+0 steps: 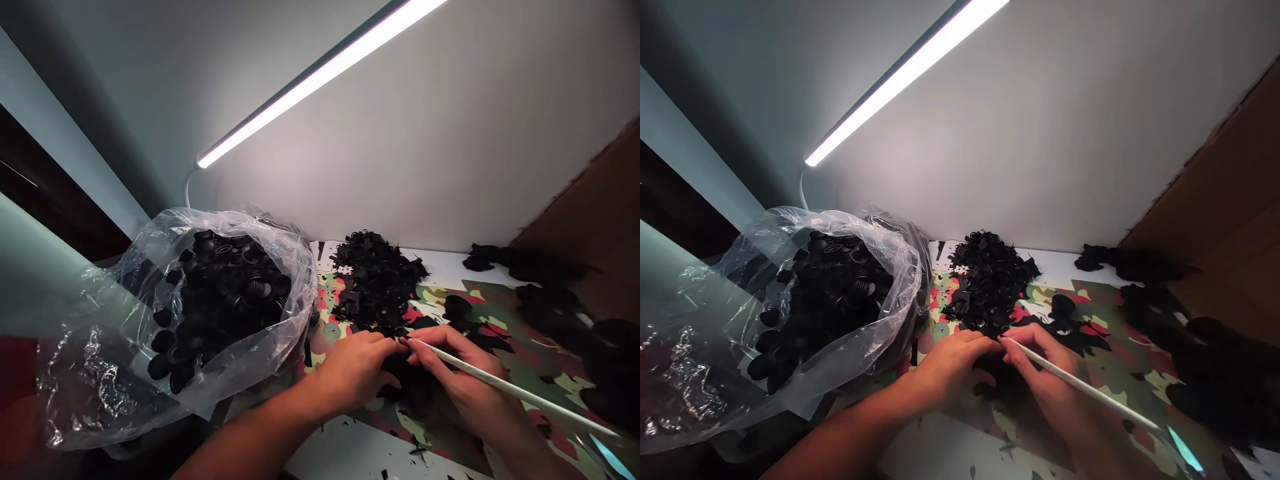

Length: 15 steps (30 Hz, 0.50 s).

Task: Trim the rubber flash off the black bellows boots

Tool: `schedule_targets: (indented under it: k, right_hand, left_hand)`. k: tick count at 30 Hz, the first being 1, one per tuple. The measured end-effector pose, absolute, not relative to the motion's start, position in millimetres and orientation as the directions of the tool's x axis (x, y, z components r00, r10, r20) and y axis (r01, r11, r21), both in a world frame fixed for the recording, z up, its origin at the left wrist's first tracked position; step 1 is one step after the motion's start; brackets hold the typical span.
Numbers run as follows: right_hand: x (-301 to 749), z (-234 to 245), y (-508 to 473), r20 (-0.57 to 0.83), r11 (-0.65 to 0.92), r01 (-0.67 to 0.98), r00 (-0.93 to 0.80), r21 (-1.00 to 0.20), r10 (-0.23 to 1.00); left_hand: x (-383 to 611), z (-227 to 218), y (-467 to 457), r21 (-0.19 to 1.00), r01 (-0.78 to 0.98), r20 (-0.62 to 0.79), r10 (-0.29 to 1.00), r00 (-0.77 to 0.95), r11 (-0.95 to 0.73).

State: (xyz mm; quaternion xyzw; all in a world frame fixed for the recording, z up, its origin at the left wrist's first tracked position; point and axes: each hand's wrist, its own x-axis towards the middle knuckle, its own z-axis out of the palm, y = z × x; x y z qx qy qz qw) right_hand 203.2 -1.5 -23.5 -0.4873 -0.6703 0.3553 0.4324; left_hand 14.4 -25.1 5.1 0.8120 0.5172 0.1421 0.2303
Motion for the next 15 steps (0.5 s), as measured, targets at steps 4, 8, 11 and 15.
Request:
schedule_targets:
  k: [4, 8, 11, 15]
  right_hand:
    - [205.0, -24.8, 0.0, 0.249, 0.290, 0.351, -0.157, -0.890, 0.956]
    - [203.0, -25.2, -0.8, 0.290, 0.309, 0.302, -0.106, -0.902, 0.951]
    - [201.6, -23.8, -1.2, 0.309, 0.318, 0.301, -0.077, -0.899, 0.948]
    - [200.1, -16.9, -0.5, 0.264, 0.268, 0.302, -0.055, -0.915, 0.963]
  left_hand:
    - [15.9, -4.5, -27.8, 0.515, 0.753, 0.057, 0.894, 0.445, -0.408]
    - [13.6, -5.6, -31.5, 0.610, 0.665, 0.269, 0.902, 0.337, -0.430]
    - [11.1, -1.0, -32.2, 0.727, 0.521, 0.412, 0.891, 0.189, -0.447]
    - [11.2, 7.3, -27.2, 0.900, 0.273, 0.341, 0.939, 0.047, -0.340]
